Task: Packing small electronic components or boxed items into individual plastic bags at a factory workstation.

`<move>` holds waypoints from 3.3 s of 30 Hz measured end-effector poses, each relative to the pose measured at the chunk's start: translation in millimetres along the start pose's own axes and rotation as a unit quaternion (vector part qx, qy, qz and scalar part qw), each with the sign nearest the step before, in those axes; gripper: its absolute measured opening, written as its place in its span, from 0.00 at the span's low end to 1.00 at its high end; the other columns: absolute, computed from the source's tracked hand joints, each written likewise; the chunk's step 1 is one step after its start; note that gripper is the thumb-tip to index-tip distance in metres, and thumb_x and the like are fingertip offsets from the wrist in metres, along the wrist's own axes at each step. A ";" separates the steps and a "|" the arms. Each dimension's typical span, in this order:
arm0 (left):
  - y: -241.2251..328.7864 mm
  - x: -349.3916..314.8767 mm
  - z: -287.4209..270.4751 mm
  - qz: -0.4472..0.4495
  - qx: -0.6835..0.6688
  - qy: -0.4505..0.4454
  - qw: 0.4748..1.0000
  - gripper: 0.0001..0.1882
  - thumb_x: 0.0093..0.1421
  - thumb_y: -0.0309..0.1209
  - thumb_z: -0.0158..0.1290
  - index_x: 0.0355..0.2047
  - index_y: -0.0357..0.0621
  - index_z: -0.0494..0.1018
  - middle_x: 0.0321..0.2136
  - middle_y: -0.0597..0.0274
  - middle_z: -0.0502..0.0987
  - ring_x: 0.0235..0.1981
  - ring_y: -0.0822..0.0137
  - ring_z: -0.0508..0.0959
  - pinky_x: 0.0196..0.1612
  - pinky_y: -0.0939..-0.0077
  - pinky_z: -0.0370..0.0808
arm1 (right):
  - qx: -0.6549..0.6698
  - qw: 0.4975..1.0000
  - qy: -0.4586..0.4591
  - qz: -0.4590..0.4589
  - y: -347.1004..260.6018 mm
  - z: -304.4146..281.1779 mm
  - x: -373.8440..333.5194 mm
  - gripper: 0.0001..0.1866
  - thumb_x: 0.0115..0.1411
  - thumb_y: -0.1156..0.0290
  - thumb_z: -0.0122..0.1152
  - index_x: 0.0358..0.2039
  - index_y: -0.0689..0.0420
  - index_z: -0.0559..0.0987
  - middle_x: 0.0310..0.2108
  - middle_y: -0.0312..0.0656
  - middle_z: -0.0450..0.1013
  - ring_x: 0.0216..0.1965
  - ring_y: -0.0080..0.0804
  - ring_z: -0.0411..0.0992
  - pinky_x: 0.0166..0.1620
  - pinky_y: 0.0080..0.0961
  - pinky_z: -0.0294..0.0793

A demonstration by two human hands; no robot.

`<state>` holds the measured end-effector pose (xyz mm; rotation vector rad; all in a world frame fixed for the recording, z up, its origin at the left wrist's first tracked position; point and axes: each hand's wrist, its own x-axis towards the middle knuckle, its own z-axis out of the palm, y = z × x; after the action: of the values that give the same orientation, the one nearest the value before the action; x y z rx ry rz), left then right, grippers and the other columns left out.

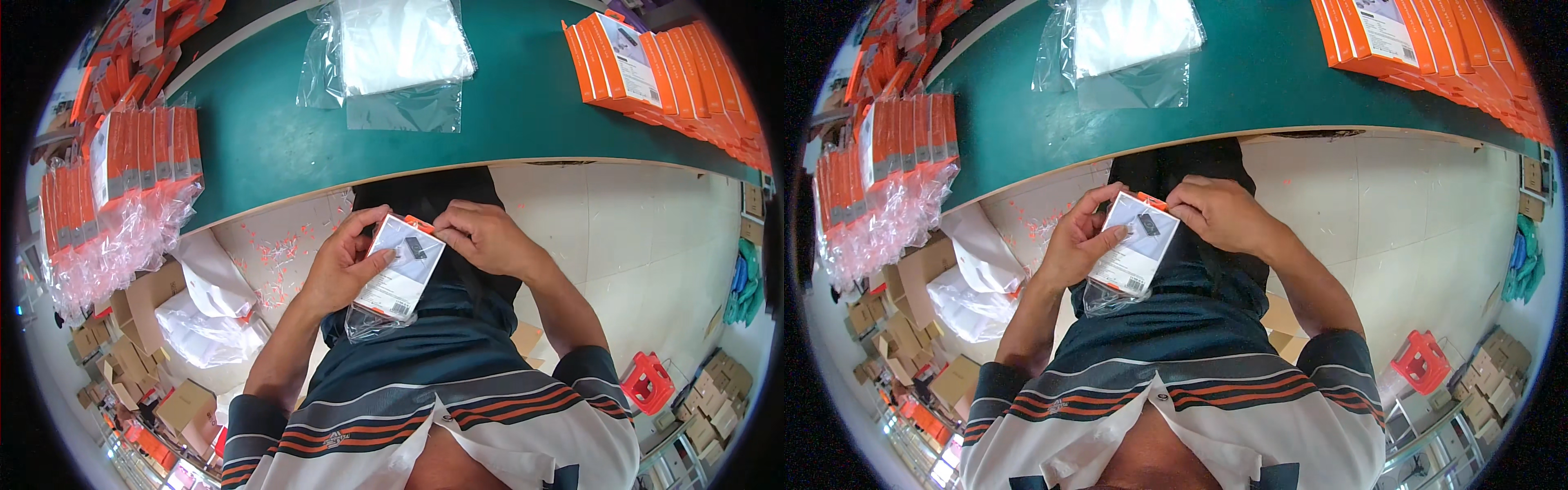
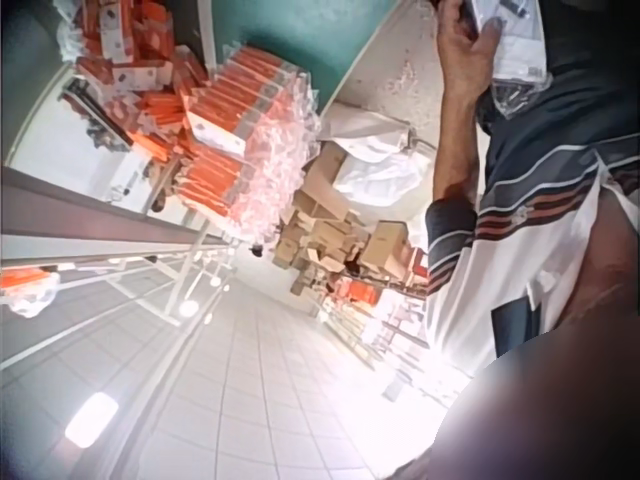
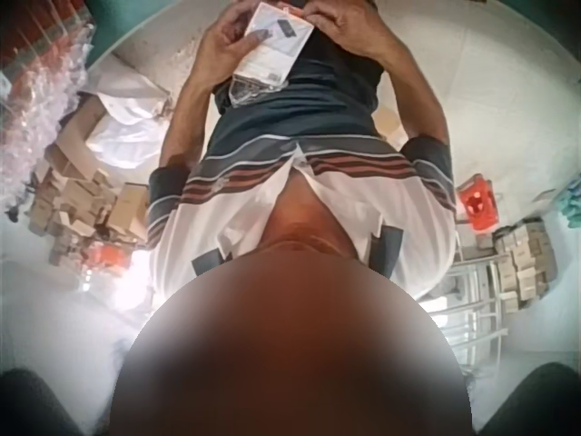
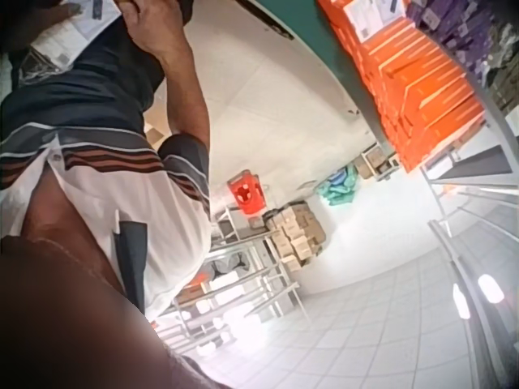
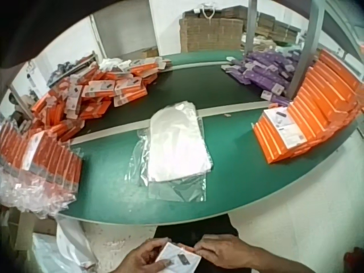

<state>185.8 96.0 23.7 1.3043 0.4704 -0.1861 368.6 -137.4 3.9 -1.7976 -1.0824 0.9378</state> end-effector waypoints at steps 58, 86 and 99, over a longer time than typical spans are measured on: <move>239.4 -18.8 -190.6 0.341 0.696 0.513 0.369 0.23 0.69 0.40 0.68 0.59 0.42 0.79 0.56 0.46 0.82 0.59 0.41 0.80 0.63 0.46 0.76 | -0.341 0.838 0.315 -0.287 -10.3 -44.9 48.4 0.09 0.60 0.77 0.75 0.40 0.57 0.84 0.43 0.40 0.84 0.47 0.45 0.82 0.59 0.47 0.79; 156.9 114.2 94.8 0.587 0.428 0.168 0.666 0.31 0.57 0.29 0.72 0.61 0.47 0.77 0.60 0.50 0.77 0.56 0.47 0.80 0.55 0.57 0.81 | -0.269 0.834 0.412 -0.250 -11.9 -73.3 93.1 0.15 0.64 0.72 0.72 0.51 0.56 0.84 0.41 0.42 0.80 0.42 0.50 0.78 0.44 0.42 0.80; 190.6 263.8 187.4 0.449 0.575 -0.026 0.684 0.34 0.60 0.40 0.72 0.63 0.40 0.77 0.66 0.39 0.76 0.65 0.40 0.78 0.64 0.51 0.79 | -0.253 0.870 0.404 -0.129 2.8 -64.3 94.5 0.22 0.64 0.70 0.68 0.59 0.60 0.81 0.54 0.51 0.81 0.58 0.55 0.78 0.62 0.47 0.77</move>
<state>538.3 1.4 111.9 2.6113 -0.5258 0.4013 459.7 -68.4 9.3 -2.0747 -1.0010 -0.3189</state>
